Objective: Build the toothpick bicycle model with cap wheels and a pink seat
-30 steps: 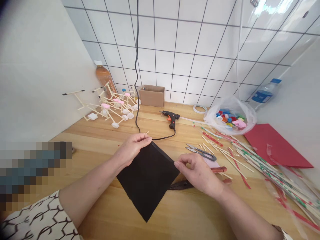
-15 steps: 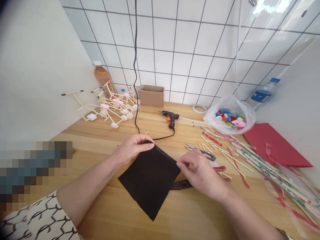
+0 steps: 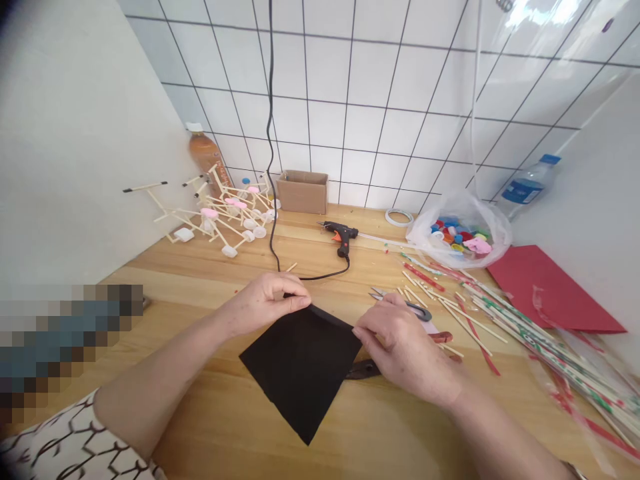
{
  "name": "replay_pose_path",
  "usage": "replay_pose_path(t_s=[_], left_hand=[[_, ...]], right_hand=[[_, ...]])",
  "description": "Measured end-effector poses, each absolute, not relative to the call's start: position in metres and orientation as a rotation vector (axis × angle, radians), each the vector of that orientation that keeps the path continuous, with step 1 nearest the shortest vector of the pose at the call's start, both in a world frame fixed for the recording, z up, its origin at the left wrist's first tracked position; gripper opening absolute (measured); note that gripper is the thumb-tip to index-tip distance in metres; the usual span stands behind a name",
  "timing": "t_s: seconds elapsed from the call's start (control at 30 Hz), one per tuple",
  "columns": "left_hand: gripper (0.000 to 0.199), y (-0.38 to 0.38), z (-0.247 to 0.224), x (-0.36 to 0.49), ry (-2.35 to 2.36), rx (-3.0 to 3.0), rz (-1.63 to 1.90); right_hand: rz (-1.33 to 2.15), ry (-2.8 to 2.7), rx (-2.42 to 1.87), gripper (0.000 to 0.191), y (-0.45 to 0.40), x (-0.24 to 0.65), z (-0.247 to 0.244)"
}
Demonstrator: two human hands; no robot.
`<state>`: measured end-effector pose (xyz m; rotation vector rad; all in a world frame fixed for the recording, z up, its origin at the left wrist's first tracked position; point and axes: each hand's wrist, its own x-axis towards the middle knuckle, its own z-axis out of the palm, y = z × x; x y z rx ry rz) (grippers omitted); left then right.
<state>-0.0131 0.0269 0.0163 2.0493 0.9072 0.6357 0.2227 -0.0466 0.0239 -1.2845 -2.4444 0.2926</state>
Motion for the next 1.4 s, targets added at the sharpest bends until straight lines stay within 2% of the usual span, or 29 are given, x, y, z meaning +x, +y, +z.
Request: replay_pose_path(t_s=[0.23,0.57,0.8,0.97,1.4], left_hand=[[0.013,0.022,0.014,-0.007,0.854,2.295,0.639],[0.011,0.012,0.010,0.003,0.780,2.196,0.602],[0.010,0.009,0.011,0.005,0.879,1.911,0.639],[0.013,0.011,0.012,0.004,0.903,1.762,0.600],[0.018,0.006,0.009,0.008,0.924,1.680,0.544]], right_hand=[[0.249,-2.499,-1.230,0.023,-0.049,0.219,0.024],[0.185,-2.559,-1.172,0.027,-0.052,0.210,0.026],[0.543,-2.230,-1.371,0.012,-0.054,0.210,0.024],[0.613,-2.055,-1.494,0.006,-0.053,0.208,0.021],[0.830,-1.958,-1.398,0.020,-0.055,0.205,0.014]])
